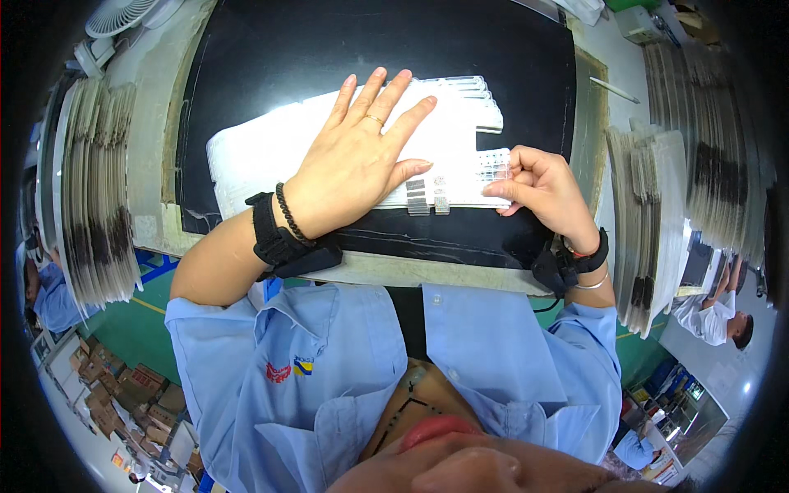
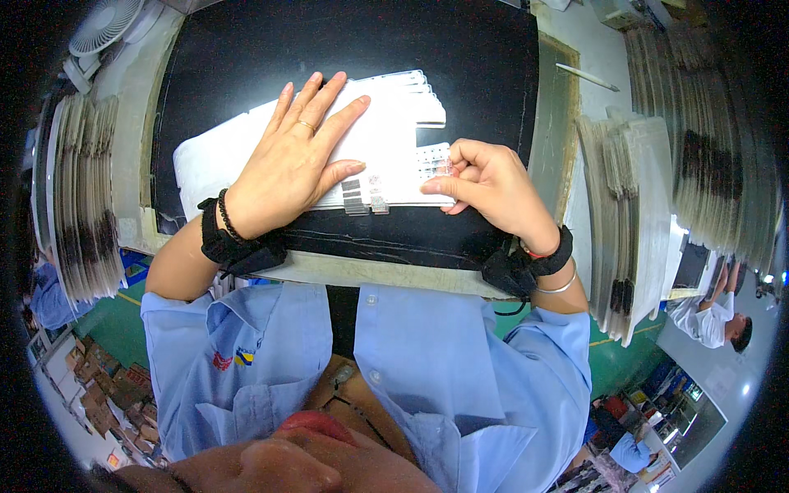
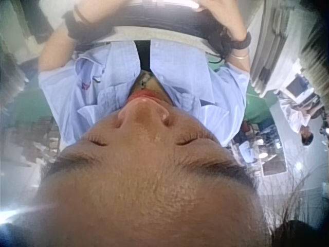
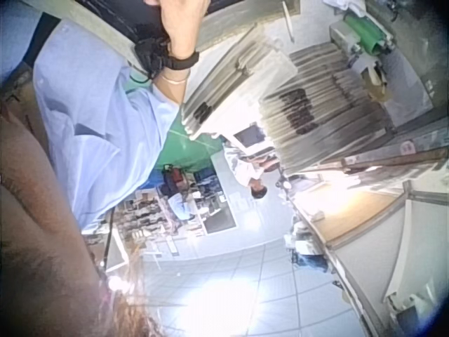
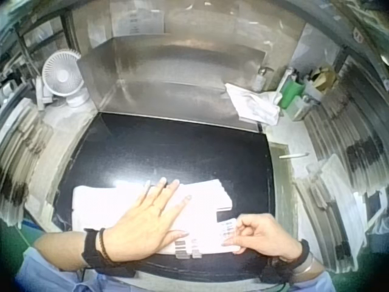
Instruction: Inspecting, cleaning, and stacking plastic light diffusion components in a factory setting.
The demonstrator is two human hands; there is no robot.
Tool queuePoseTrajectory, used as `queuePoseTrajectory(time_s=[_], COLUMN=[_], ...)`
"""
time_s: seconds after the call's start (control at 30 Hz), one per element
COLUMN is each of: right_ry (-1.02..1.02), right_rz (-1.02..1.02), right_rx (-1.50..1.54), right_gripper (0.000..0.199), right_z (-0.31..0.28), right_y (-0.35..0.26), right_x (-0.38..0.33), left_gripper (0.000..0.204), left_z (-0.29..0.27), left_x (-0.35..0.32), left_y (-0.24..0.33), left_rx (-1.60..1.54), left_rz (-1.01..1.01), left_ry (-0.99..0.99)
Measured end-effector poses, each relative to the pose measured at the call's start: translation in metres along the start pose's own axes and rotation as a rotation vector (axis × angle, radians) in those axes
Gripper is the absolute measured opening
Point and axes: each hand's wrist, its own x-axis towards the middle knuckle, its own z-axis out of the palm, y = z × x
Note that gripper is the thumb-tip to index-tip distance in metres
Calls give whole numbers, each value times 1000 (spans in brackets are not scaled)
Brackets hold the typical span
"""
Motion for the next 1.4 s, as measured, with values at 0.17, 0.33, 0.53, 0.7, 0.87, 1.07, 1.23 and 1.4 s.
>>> queuePoseTrajectory(time_s=[0.17,0.33,0.53,0.7,0.87,1.07,1.23,1.4], right_ry=[56,-64,54,98,152,75,72,-26], right_rz=[61,-11,37,23,-61,21,7,44], right_rx=[-58,-24,-93,-172,-299,-147,-136,2], right_gripper=[25,26,26,28,28,24,25,22], right_z=[7,-2,6,11,17,5,6,-3], right_y=[-9,-5,-7,-12,-18,-7,-10,-7], right_x=[1,-1,-1,-2,-2,1,0,-1], left_gripper=[61,61,58,57,58,62,63,61], left_z=[2,4,0,0,-1,-5,-2,-2], left_x=[1,0,3,3,3,-6,-5,-6], left_y=[-1,-2,-3,-3,-2,9,8,9], left_rx=[52,64,136,158,151,5,-2,-5], left_rz=[-31,-38,-66,-72,-92,-22,-17,-18], left_ry=[22,29,51,61,73,6,-46,-42])
